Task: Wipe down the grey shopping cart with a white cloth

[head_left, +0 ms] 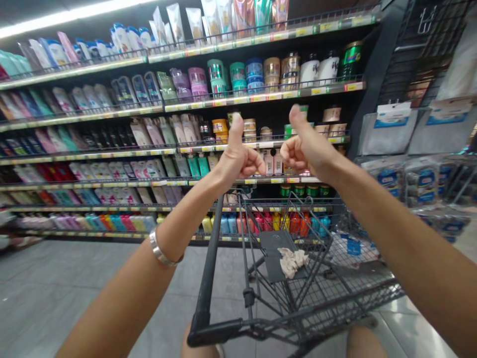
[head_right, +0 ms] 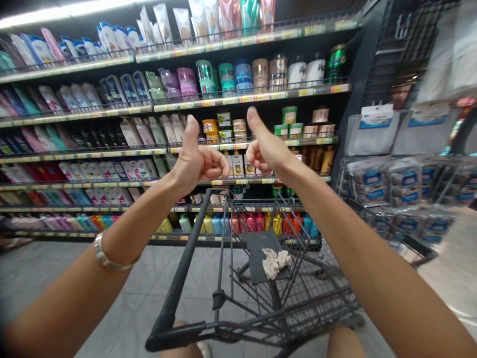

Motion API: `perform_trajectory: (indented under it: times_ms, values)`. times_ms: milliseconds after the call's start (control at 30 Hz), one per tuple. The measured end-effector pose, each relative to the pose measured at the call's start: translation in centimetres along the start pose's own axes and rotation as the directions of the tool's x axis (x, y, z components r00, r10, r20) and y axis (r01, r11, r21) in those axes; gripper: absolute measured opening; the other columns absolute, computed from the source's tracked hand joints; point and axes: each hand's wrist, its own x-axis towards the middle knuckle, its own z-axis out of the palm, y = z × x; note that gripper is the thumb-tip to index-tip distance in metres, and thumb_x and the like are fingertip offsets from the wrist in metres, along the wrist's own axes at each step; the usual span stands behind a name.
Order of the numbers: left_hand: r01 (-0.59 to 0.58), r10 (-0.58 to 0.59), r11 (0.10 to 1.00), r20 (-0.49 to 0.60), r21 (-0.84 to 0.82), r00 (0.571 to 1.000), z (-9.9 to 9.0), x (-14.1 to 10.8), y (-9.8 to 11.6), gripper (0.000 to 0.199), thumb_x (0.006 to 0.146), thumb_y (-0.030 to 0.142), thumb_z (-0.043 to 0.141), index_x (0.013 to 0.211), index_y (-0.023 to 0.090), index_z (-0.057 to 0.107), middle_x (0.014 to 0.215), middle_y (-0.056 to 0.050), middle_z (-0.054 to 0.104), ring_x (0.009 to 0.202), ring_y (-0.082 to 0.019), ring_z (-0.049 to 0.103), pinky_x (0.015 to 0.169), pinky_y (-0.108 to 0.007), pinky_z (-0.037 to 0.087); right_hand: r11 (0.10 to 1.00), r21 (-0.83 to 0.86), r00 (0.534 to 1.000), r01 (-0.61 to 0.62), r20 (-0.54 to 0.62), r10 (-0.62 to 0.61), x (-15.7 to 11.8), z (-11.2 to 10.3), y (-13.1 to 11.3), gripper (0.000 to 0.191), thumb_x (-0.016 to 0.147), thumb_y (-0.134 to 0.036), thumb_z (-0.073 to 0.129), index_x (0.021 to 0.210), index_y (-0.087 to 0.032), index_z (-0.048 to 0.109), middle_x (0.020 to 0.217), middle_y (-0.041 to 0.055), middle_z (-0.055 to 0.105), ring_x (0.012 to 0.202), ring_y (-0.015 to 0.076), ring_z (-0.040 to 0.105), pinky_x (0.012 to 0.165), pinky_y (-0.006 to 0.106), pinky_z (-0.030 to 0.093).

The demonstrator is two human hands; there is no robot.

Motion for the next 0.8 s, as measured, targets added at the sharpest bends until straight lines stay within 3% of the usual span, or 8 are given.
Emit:
perform_trajectory:
  times_ms: [100,167,267,367,500,600,700,800]
  values:
    - [0.051,-0.054,0.971,0.007,0.233,0.999,1.6,-2.0,-3.6,0.063,0.085,0.067,0.032,0.071,0.013,0.062,0.044,0.004,0.042,0.041,-0.007,0.037,0.046,-0.022,0.030,0.969,-0.246,0.997,-0.032,-0.078,0.013,-1.1,2.4,6.7,0.064,0.091,-0.065,0.029,0.058,-0.016,0.053,0.049,-0.0030,0.048,0.040,0.0050,0.039,0.045,0.020,0.029]
    - [0.077,-0.107,0.900,0.046,0.429,0.993,2.4,-3.8,-6.4,0.042,0.084,0.053,0.047,0.085,0.015,0.066,0.054,0.003,0.052,0.049,-0.009,0.046,0.049,-0.022,0.031,0.899,-0.423,0.993,-0.115,-0.062,0.097,-2.4,4.2,12.0,0.056,0.092,-0.057,0.033,0.064,-0.016,0.057,0.057,-0.0009,0.054,0.050,0.0084,0.047,0.051,0.022,0.034]
    - [0.098,-0.180,0.832,0.099,0.545,0.979,3.0,-6.6,-10.2,0.036,0.086,0.044,0.047,0.102,0.017,0.066,0.064,0.002,0.060,0.058,-0.012,0.054,0.054,-0.024,0.035,0.838,-0.517,0.981,-0.173,-0.012,0.195,-4.8,6.4,19.2,0.032,0.086,-0.038,0.050,0.069,-0.014,0.062,0.066,0.0026,0.061,0.064,0.0140,0.056,0.061,0.025,0.039]
    - [0.168,-0.259,0.828,0.099,0.535,0.961,2.7,-9.0,-12.8,0.038,0.088,0.044,0.044,0.106,0.018,0.065,0.074,-0.001,0.066,0.066,-0.014,0.059,0.061,-0.026,0.042,0.762,-0.612,0.960,-0.210,0.018,0.279,-6.6,7.3,24.0,0.020,0.078,-0.025,0.058,0.089,-0.011,0.067,0.094,0.0117,0.067,0.091,0.0214,0.062,0.078,0.029,0.043]
    - [0.266,-0.275,0.853,-0.047,0.448,0.960,2.2,-11.7,-14.6,0.036,0.088,0.044,0.045,0.108,0.021,0.065,0.104,-0.004,0.069,0.092,-0.017,0.063,0.083,-0.029,0.047,0.651,-0.715,0.921,-0.255,0.024,0.388,-7.4,7.8,26.9,0.041,0.076,-0.020,0.059,0.115,-0.009,0.062,0.116,0.0187,0.062,0.108,0.0270,0.060,0.090,0.033,0.042]
    - [0.356,-0.316,0.838,-0.164,0.413,0.934,2.5,-13.2,-15.6,0.038,0.087,0.049,0.046,0.110,0.025,0.065,0.109,-0.003,0.069,0.101,-0.019,0.061,0.093,-0.033,0.046,0.554,-0.782,0.885,-0.285,0.007,0.465,-7.6,8.6,28.1,0.062,0.068,-0.016,0.065,0.129,-0.009,0.055,0.126,0.0231,0.056,0.117,0.0334,0.055,0.097,0.039,0.039]
    - [0.359,-0.314,0.849,-0.178,0.387,0.933,3.3,-14.1,-16.5,0.035,0.087,0.049,0.046,0.106,0.028,0.067,0.109,-0.002,0.069,0.104,-0.020,0.061,0.097,-0.035,0.045,0.472,-0.828,0.856,-0.301,-0.016,0.517,-7.8,9.6,29.5,0.084,0.061,-0.014,0.072,0.140,-0.017,0.045,0.135,0.0226,0.050,0.121,0.0370,0.052,0.096,0.043,0.040]
    - [0.345,-0.300,0.867,-0.177,0.360,0.937,3.9,-14.5,-16.9,0.033,0.087,0.049,0.046,0.099,0.029,0.069,0.101,-0.001,0.070,0.100,-0.019,0.062,0.093,-0.033,0.047,0.426,-0.852,0.841,-0.303,-0.029,0.541,-7.9,10.4,30.9,0.082,0.061,-0.010,0.072,0.138,-0.027,0.047,0.132,0.0168,0.054,0.114,0.0348,0.057,0.089,0.042,0.044]
